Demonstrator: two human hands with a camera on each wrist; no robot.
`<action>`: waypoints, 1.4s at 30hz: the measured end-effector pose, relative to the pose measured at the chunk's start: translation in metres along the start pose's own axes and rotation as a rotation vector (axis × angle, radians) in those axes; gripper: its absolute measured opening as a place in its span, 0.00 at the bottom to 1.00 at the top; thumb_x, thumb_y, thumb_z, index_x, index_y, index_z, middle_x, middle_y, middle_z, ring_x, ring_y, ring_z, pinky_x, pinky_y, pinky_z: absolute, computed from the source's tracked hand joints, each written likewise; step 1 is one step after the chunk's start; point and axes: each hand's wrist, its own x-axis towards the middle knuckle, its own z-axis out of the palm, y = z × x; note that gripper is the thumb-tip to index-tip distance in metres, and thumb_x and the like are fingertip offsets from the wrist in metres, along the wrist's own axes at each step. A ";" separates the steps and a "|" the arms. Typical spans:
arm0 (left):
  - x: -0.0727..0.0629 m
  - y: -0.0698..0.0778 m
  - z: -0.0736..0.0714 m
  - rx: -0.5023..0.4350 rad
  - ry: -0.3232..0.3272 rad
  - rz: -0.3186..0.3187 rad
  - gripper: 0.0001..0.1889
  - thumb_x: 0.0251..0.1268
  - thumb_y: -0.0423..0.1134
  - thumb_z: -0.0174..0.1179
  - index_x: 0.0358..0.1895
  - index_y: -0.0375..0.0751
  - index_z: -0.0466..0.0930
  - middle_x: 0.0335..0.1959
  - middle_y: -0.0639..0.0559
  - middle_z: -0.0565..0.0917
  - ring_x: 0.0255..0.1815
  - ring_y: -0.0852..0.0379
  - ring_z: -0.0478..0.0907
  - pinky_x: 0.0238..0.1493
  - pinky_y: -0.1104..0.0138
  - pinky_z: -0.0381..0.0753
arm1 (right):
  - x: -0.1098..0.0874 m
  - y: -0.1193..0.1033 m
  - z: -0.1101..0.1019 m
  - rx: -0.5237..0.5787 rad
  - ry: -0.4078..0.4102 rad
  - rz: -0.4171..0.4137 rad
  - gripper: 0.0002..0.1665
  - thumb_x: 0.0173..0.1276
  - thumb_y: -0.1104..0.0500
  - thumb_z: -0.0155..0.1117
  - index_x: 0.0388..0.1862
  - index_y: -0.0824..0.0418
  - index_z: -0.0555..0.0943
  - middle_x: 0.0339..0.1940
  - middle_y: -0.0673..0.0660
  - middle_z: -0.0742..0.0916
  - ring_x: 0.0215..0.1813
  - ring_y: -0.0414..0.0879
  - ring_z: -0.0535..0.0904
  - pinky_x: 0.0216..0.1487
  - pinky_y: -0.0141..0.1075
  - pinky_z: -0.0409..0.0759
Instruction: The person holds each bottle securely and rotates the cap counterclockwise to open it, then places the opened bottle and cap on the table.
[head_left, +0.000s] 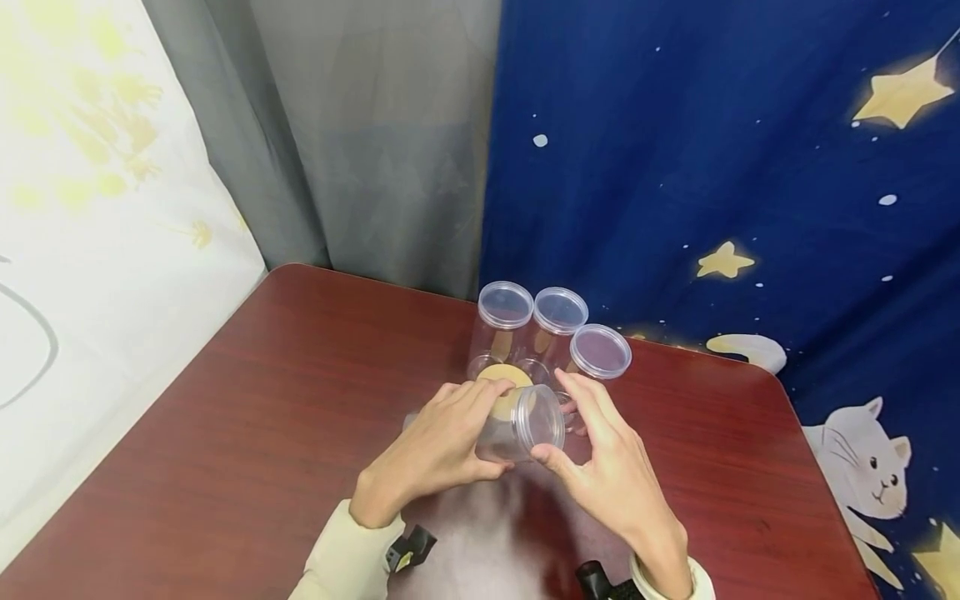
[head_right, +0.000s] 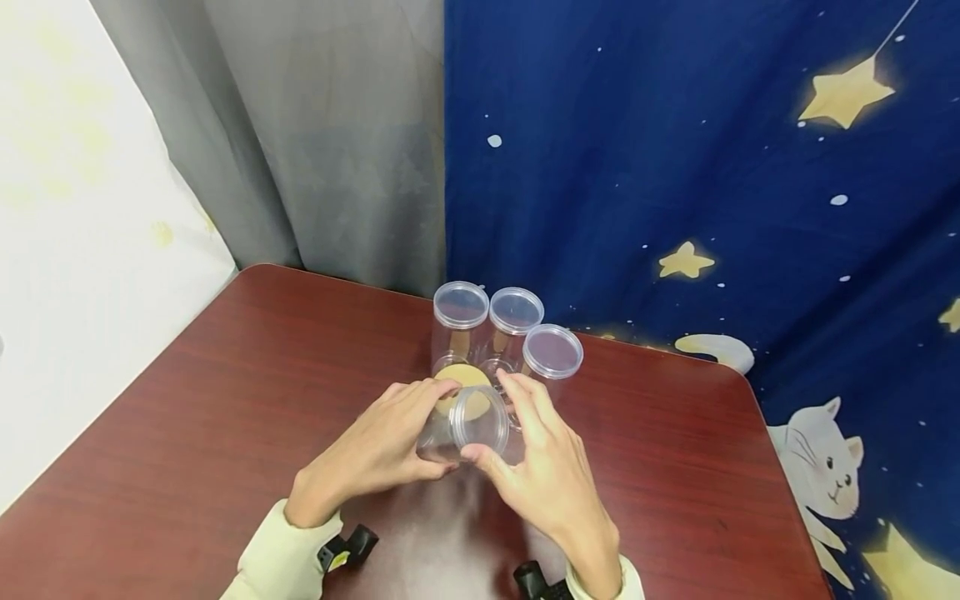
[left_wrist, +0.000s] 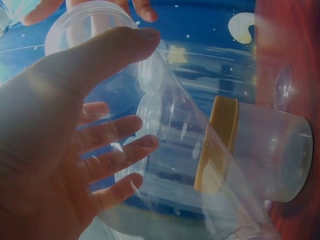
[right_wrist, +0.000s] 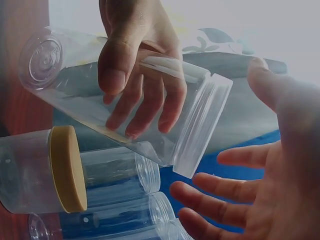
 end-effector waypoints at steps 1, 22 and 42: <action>0.000 0.000 -0.001 0.000 -0.003 -0.001 0.46 0.42 0.58 0.76 0.66 0.43 0.67 0.62 0.53 0.75 0.56 0.57 0.77 0.54 0.61 0.74 | 0.000 0.000 0.000 -0.006 0.008 0.007 0.48 0.56 0.46 0.76 0.74 0.49 0.67 0.62 0.49 0.78 0.47 0.38 0.79 0.43 0.33 0.80; -0.001 0.003 -0.001 0.021 -0.013 0.002 0.46 0.42 0.56 0.77 0.66 0.43 0.68 0.63 0.53 0.74 0.55 0.56 0.77 0.53 0.60 0.74 | -0.002 -0.001 0.002 -0.031 -0.025 0.003 0.43 0.58 0.42 0.74 0.72 0.44 0.69 0.63 0.41 0.78 0.48 0.37 0.80 0.45 0.37 0.81; -0.001 0.002 -0.002 0.016 0.005 -0.005 0.46 0.41 0.57 0.76 0.65 0.43 0.68 0.63 0.52 0.75 0.54 0.56 0.78 0.53 0.60 0.74 | -0.001 -0.005 0.000 -0.015 -0.063 -0.052 0.45 0.59 0.49 0.74 0.74 0.46 0.65 0.69 0.44 0.74 0.61 0.43 0.78 0.55 0.45 0.80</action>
